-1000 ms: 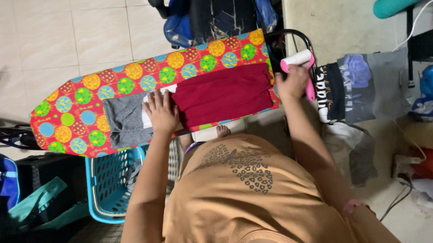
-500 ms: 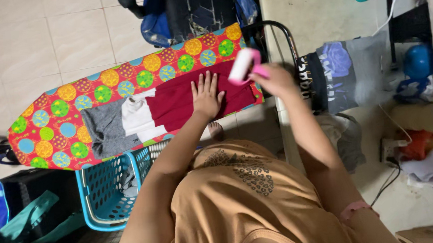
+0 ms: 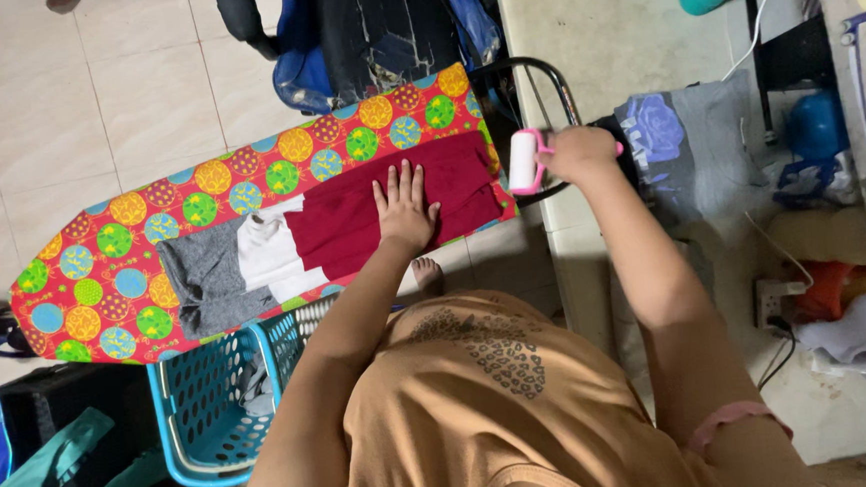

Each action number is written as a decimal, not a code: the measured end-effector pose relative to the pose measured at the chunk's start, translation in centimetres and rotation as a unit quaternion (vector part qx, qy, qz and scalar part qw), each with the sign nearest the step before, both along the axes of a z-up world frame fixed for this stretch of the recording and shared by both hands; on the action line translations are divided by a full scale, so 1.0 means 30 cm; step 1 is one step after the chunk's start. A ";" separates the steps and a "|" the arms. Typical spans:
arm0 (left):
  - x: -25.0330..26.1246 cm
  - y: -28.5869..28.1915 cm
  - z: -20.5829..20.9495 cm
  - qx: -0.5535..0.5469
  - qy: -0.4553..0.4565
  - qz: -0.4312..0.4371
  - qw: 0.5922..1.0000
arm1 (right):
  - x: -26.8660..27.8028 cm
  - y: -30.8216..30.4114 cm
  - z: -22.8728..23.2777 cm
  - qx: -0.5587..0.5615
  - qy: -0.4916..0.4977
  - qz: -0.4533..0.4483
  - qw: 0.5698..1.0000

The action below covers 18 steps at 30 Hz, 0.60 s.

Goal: The person uses a pink lint roller to remove lint from a red cloth and a gray sweatshirt laid on a colorful ironing board. The person repeatedly rolls the tool over the fabric surfaces, folding the garments as needed to access different areas.

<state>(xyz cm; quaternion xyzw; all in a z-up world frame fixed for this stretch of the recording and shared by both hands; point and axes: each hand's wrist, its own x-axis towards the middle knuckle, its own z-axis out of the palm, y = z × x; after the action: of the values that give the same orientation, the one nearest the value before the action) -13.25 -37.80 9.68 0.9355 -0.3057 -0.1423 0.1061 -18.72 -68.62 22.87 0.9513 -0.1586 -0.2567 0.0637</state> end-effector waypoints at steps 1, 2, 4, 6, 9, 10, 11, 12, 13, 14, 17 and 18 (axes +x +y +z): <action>0.000 0.000 0.001 0.001 0.002 0.000 1.000 | 0.011 0.002 0.023 0.022 -0.022 -0.014 0.999; 0.004 -0.004 0.004 0.003 0.005 -0.001 1.000 | 0.026 0.007 0.044 0.044 -0.043 -0.028 0.998; -0.003 -0.002 0.007 0.002 0.000 -0.001 1.000 | 0.055 0.072 0.037 0.099 -0.082 -0.034 0.991; -0.001 0.001 0.016 0.003 0.001 -0.001 1.000 | 0.109 0.169 -0.019 0.160 -0.096 -0.058 0.981; -0.001 0.004 0.033 0.005 0.008 0.001 1.000 | 0.118 0.254 -0.137 0.194 -0.158 -0.057 0.967; -0.002 0.004 0.036 0.004 0.010 0.002 1.000 | 0.114 0.267 -0.181 0.196 -0.190 -0.039 0.961; -0.001 0.003 0.038 0.003 0.011 0.003 1.000 | 0.109 0.250 -0.211 0.220 -0.181 -0.048 0.957; 0.002 0.003 0.038 0.001 0.010 0.003 1.000 | 0.097 0.219 -0.228 0.244 -0.172 -0.056 0.953; 0.001 0.002 0.038 -0.001 0.009 0.004 1.000 | 0.083 0.190 -0.238 0.268 -0.162 -0.064 0.948; -0.001 0.002 0.037 -0.002 0.009 0.004 1.000 | 0.067 0.167 -0.241 0.274 -0.150 -0.079 0.947; 0.001 -0.003 0.037 0.005 0.023 0.006 1.000 | 0.035 0.127 -0.216 0.288 -0.121 -0.128 0.941; 0.004 -0.004 0.036 0.003 0.019 0.005 1.000 | 0.028 0.124 -0.205 0.289 -0.111 -0.146 0.939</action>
<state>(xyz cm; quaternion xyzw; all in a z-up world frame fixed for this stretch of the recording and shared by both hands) -13.11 -37.91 10.76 0.9344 -0.2983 -0.1606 0.1096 -17.88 -64.89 16.72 0.9174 -0.2209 -0.1905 -0.2706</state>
